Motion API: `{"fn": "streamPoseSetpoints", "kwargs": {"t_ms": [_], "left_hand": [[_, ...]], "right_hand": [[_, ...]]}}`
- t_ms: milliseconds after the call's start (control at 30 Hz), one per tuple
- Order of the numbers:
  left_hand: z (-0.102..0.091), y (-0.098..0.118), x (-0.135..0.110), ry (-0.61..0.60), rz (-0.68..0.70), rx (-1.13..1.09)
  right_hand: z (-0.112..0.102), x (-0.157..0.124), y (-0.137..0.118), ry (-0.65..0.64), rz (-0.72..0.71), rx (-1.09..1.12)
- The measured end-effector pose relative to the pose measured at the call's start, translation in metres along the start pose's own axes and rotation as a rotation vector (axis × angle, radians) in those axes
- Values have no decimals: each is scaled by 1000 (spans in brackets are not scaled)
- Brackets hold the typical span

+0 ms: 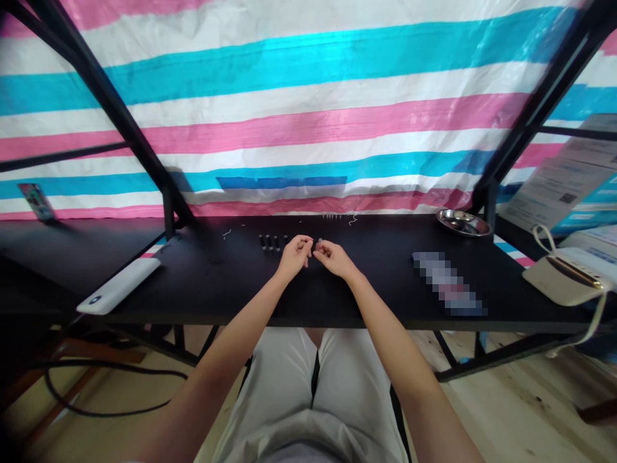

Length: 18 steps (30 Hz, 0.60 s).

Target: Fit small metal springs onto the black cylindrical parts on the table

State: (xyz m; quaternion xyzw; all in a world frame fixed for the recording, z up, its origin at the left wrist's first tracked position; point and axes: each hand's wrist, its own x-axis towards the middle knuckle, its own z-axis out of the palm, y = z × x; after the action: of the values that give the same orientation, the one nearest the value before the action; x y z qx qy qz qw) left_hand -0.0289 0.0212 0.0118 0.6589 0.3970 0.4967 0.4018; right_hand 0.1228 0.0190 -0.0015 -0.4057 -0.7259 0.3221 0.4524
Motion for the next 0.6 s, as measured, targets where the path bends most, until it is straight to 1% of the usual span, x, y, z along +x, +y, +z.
{"fn": "streamPoseSetpoints", "kwargs": {"t_ms": [167,233,300,367,467,500,533,600], "left_hand": [[0,0,-2,-16,18,96],[0,-1,-2,0,21,146],[0,-3,-2,29,34,217],[0,-5,-2,42,66,297],[0,-8,-4,4,116,403],[1,-9,-4,-15,127,429],[1,-10,-5,-33,135,449],[2,-10,-5,-61,148,469]], "right_hand": [[2,-2,-3,-7,-5,-95],[0,-1,-1,13,3,-139],[-5,1,7,86,14,-213],[-14,6,19,216,51,-305],[-33,15,41,414,188,-426],[-40,17,48,462,230,-468],[-47,20,54,485,261,-507],[-60,24,63,458,285,-581]]}}
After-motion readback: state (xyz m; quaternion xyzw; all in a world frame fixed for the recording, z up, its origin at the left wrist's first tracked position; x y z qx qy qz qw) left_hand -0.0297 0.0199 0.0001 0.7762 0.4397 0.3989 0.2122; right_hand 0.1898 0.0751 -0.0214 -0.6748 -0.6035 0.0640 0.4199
